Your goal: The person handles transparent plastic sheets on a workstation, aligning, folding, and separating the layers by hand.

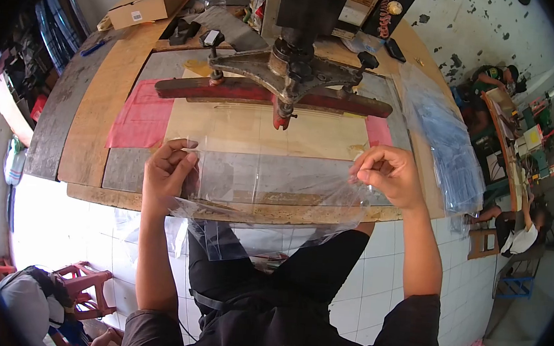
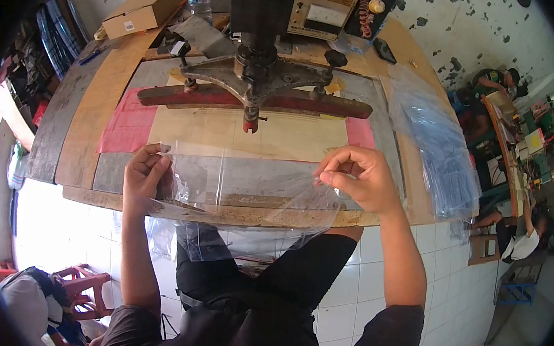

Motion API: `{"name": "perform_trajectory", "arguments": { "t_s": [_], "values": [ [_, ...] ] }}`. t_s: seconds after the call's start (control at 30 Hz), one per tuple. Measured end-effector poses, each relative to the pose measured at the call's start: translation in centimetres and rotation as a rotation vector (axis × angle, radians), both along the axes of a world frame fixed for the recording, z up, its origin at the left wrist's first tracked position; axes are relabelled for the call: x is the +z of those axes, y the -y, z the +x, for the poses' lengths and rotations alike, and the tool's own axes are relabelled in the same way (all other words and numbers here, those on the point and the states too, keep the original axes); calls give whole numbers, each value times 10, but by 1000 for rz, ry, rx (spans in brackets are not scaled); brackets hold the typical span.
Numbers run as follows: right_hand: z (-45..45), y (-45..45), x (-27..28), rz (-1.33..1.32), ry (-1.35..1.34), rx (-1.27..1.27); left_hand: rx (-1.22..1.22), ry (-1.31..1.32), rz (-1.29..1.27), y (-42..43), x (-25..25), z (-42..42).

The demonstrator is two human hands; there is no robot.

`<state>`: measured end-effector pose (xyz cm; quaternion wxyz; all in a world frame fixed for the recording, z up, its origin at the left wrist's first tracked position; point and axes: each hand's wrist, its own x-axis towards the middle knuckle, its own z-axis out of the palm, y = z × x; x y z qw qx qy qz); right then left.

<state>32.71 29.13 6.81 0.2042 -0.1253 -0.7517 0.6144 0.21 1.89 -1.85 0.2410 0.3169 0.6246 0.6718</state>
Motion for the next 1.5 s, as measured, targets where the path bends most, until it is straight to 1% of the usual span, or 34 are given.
{"name": "perform_trajectory", "arguments": {
  "t_s": [0.13, 0.2, 0.3, 0.57, 0.63, 0.93, 1.0, 1.13, 1.17, 1.27, 1.4, 1.5],
  "values": [
    [3, 6, 2, 0, 1, -39, 10, 17, 22, -1, 1, 2],
    [4, 8, 4, 73, 47, -83, -8, 14, 16, 1, 4, 2],
    [2, 12, 10, 86, 94, -123, -23, 15, 11, 1, 6, 3],
    [-1, 17, 17, 26, 113, -171, 4, 4, -8, 0, 7, 5],
    [-2, 18, 19, 2, 100, -180, 19, -44, 14, -1, 1, 2],
    [-2, 14, 19, 55, 184, -219, -9, -29, -24, 0, 7, 5],
    [-4, 9, 17, 133, 266, -255, 0, -11, -43, 1, 4, 5],
    [-8, 0, 9, 205, 282, -250, 60, -34, -33, -3, 5, 11],
    [-8, -2, 7, 196, 298, -235, 0, -63, -34, 0, 17, 13],
    [-9, -9, 2, 154, 312, -210, -3, -123, -20, -1, 12, 12],
    [-8, -15, -1, 106, 316, -191, -56, -143, -80, 2, 19, 13],
    [-7, -17, -1, 131, 333, -164, -80, -119, -89, 3, 20, 12]
  ]
}}
